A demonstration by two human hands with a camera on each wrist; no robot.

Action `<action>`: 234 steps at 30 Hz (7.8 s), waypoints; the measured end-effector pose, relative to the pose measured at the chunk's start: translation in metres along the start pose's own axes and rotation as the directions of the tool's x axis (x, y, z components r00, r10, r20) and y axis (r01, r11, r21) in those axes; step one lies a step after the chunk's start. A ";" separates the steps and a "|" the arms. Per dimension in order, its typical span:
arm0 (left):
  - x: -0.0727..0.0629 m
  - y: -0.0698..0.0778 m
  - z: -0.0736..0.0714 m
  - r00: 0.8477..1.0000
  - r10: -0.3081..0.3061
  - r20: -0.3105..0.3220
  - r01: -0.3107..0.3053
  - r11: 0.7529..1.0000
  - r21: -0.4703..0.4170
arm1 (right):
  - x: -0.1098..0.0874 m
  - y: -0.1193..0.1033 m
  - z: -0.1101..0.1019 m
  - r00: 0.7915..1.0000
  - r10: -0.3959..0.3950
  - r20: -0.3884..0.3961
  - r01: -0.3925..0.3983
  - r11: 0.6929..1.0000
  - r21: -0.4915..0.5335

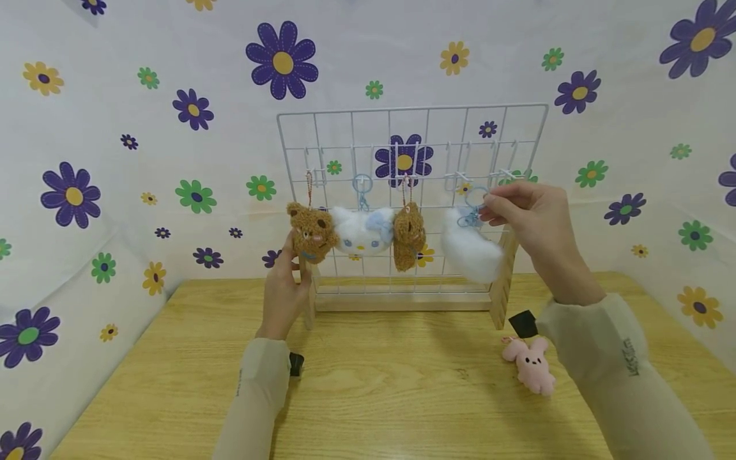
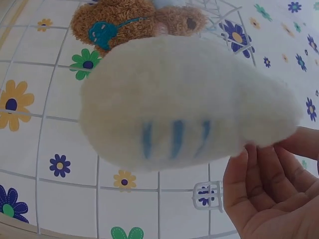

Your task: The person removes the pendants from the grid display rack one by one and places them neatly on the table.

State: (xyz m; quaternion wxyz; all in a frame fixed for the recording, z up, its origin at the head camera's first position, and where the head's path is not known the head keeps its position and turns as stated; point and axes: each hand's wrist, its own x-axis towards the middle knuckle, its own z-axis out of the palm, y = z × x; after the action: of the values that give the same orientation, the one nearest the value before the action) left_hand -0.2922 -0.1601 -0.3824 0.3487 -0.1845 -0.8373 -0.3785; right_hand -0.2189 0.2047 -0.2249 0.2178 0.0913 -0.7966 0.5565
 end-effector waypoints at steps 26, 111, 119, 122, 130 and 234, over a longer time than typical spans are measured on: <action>0.001 0.000 0.000 1.000 0.007 0.002 -0.007 1.000 0.013 | -0.019 0.031 -0.012 1.000 0.002 0.022 -0.001 1.000 -0.027; 0.000 -0.002 0.001 1.000 -0.003 0.003 0.003 1.000 0.009 | -0.066 0.074 -0.026 0.987 0.040 0.155 -0.003 0.973 -0.230; 0.000 0.000 0.001 1.000 -0.007 -0.002 0.007 1.000 0.004 | -0.074 0.079 -0.025 0.983 0.056 0.176 -0.014 0.972 -0.235; 0.001 0.000 0.000 1.000 -0.005 -0.001 0.005 1.000 0.003 | -0.077 0.081 -0.026 0.983 0.050 0.178 -0.009 0.974 -0.226; 0.001 0.000 0.002 1.000 -0.004 -0.002 0.004 1.000 -0.004 | -0.083 0.087 -0.031 0.982 0.019 0.189 0.026 0.973 -0.230; 0.002 0.002 0.000 1.000 -0.011 0.009 0.011 1.000 -0.004 | -0.067 0.129 -0.004 0.911 0.088 0.403 0.051 0.946 -0.321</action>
State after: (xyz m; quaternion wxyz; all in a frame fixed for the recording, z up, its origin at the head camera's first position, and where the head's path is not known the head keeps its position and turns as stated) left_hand -0.2929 -0.1588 -0.3798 0.3424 -0.1825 -0.8391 -0.3814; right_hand -0.2083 0.2491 -0.3636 0.0516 0.1619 -0.9059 0.3879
